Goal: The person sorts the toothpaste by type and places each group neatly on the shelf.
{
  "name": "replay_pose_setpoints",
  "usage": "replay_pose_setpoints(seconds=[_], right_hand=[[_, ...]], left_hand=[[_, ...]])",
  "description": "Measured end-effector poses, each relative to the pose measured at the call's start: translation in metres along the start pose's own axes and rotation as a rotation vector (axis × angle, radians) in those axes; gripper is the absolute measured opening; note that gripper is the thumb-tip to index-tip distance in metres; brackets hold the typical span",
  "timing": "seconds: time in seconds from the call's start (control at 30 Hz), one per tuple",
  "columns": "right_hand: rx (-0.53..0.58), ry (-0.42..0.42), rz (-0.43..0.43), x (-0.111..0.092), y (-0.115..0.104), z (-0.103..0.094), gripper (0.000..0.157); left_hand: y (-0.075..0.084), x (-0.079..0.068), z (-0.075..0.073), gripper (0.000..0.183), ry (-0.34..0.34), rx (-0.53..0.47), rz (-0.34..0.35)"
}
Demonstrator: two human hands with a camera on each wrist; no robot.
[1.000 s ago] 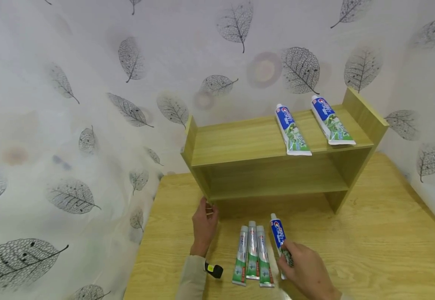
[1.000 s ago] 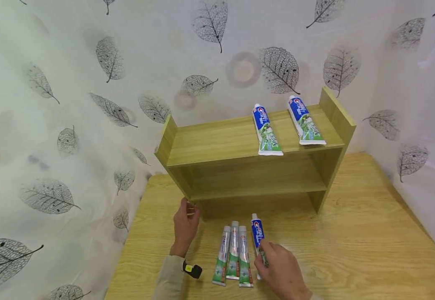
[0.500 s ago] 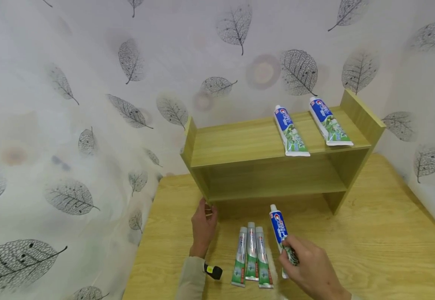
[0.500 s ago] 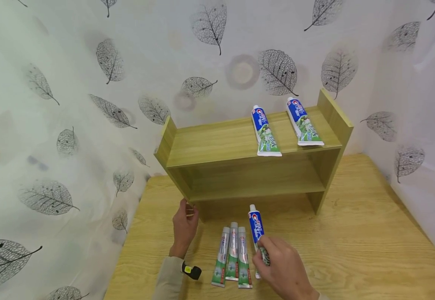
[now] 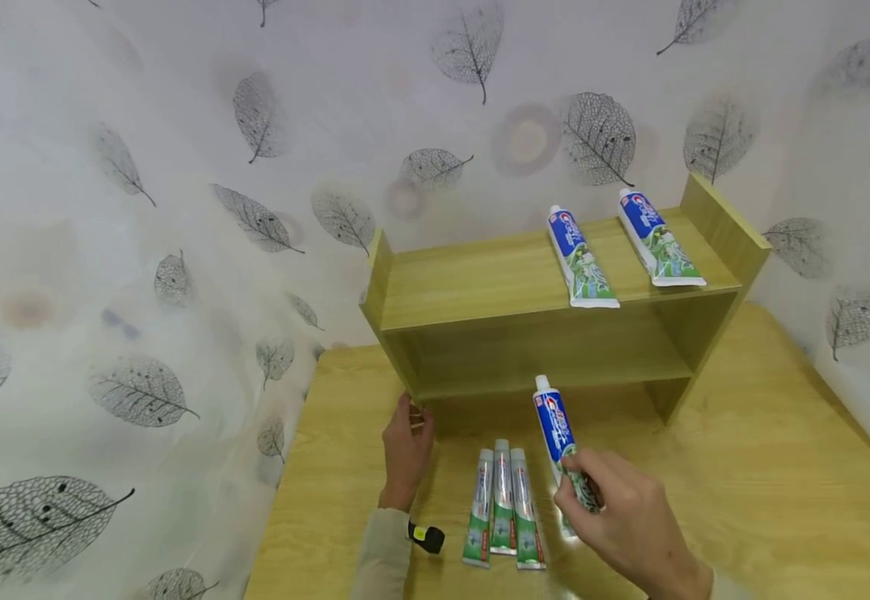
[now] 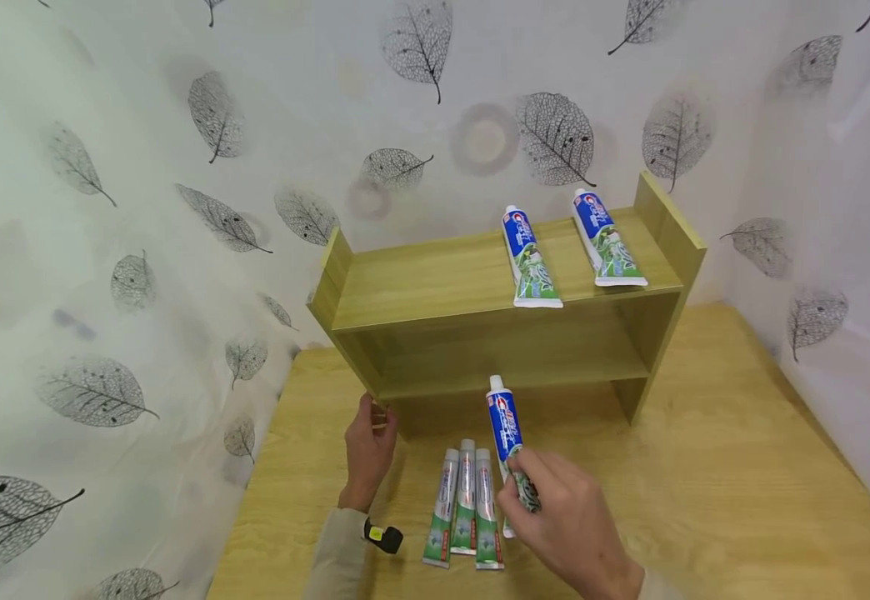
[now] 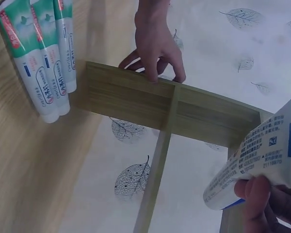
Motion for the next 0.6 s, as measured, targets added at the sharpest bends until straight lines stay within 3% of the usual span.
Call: replay_pose_setpoints(seconds=[0.27, 0.6], right_hand=[[0.025, 0.04, -0.078, 0.019, -0.01, -0.007, 0.01], [0.011, 0.174, -0.207, 0.043, -0.026, -0.019, 0.031]], left_hand=[[0.002, 0.002, -0.001, 0.034, -0.015, -0.014, -0.013], [-0.002, 0.001, 0.0, 0.035, -0.024, -0.025, -0.039]])
Point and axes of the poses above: each hand's wrist, its own x-axis towards the middle knuckle, its own z-axis out of the palm, y = z × x, the point moved 8 cm from there along x, towards the middle knuckle
